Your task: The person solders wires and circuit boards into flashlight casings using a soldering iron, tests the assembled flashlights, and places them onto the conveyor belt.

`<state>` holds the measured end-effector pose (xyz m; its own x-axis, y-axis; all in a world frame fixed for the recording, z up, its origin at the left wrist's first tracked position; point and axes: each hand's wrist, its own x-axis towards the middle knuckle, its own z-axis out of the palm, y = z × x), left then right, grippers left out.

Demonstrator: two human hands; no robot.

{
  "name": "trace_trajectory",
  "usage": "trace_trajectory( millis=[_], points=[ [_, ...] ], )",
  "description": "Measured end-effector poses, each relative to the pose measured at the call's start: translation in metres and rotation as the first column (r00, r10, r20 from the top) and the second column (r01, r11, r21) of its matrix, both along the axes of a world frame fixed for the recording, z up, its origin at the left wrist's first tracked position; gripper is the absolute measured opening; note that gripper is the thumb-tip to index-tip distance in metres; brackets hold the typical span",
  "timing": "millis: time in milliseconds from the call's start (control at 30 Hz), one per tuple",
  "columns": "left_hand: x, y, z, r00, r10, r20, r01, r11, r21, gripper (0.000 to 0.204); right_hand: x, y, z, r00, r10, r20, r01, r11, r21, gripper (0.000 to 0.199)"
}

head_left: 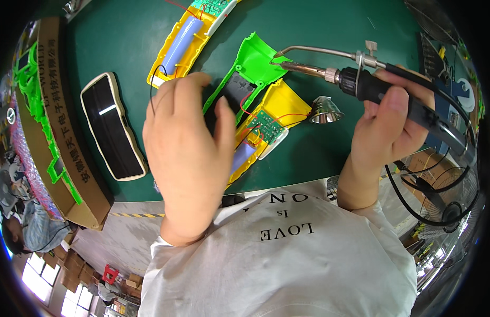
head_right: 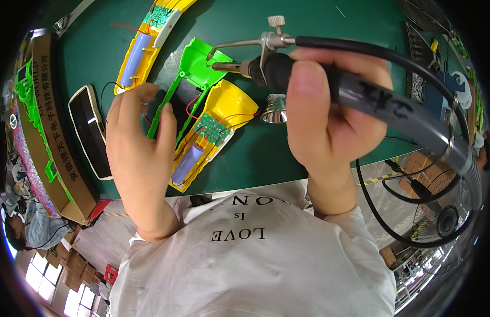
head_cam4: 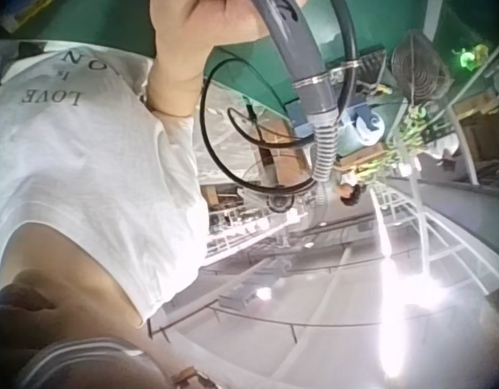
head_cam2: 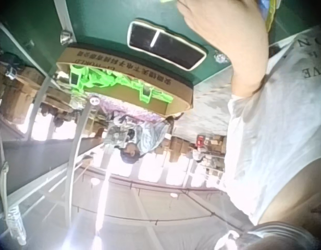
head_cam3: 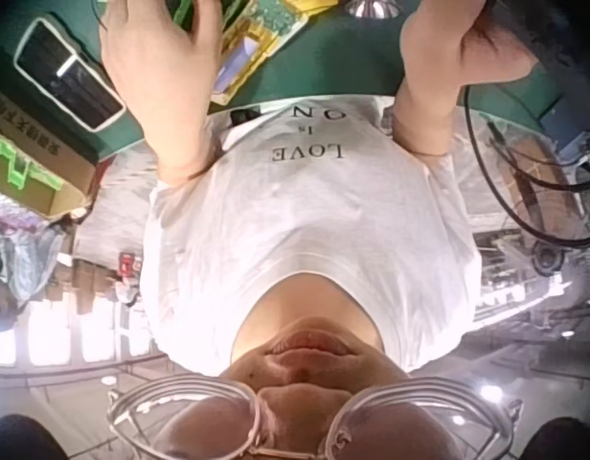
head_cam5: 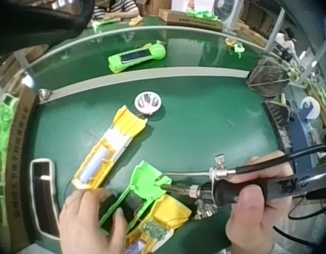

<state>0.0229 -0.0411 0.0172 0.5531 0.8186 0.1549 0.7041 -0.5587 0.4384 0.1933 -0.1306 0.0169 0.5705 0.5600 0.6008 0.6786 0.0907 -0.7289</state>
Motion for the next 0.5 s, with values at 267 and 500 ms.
trace_trajectory(
  millis=[267, 500],
  points=[
    [-0.009, -0.002, 0.002, 0.990, -0.128, -0.054, 0.119, 0.982, -0.144, 0.020, -0.005, 0.002, 0.003, 0.963, 0.121, -0.243, -0.081, 0.982, 0.170, 0.007],
    [-0.018, -0.009, 0.006, 0.986, -0.132, -0.097, 0.130, 0.991, -0.031, 0.022, 0.001, 0.001, 0.004, 0.906, 0.126, -0.404, -0.040, 0.976, 0.214, 0.010]
  ],
)
